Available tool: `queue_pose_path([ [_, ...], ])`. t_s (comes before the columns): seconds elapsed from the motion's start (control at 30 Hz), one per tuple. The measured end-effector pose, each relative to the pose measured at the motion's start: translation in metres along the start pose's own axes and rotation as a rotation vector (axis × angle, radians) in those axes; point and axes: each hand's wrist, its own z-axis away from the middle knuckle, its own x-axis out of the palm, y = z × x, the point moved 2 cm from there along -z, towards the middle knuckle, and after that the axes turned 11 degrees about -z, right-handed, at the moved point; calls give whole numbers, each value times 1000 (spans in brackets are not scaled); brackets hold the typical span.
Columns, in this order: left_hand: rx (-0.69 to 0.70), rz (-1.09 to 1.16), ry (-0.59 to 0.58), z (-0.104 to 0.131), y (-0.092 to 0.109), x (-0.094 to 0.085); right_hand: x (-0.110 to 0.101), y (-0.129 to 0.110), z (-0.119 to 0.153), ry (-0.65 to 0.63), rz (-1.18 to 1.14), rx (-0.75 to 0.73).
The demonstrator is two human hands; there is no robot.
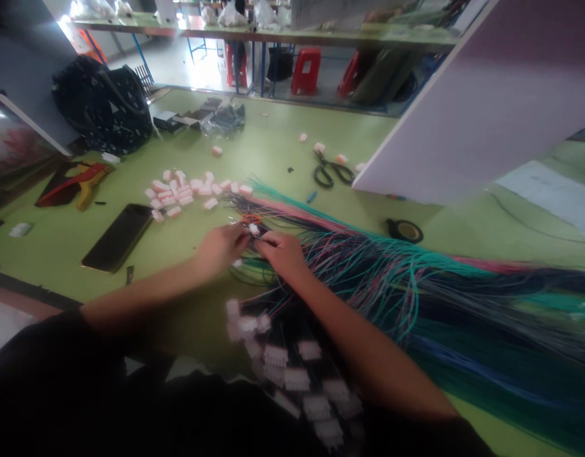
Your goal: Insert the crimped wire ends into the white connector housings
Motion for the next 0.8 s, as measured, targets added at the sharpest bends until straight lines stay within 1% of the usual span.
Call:
queue_pose_path([
  [0.1, -33, -32, -56, 1, 1, -3, 0, 1, -1, 12, -4, 23],
  [0.17, -25, -44, -77, 1, 2, -3, 0, 2, -1, 25, -4, 42],
  [0.3, 36, -23, -70, 0, 3, 2, 0, 3, -2, 12, 20, 50],
  [0.4, 37, -15, -74, -1, 2, 4, 2, 3, -2, -36, 85, 39],
  [0.5, 17, -21, -97, -2, 3, 5, 5, 3, -1, -83, 188, 4],
  [0.63, -40, -23, -140, -2, 3, 4, 10, 2, 1, -129, 406, -72],
  [0.73, -77, 38, -135, -3, 1, 5, 14, 1, 3, -161, 572, -115],
  [0.8, -114, 99, -117, -4, 0, 6, 15, 1, 4, -191, 642, -129],
])
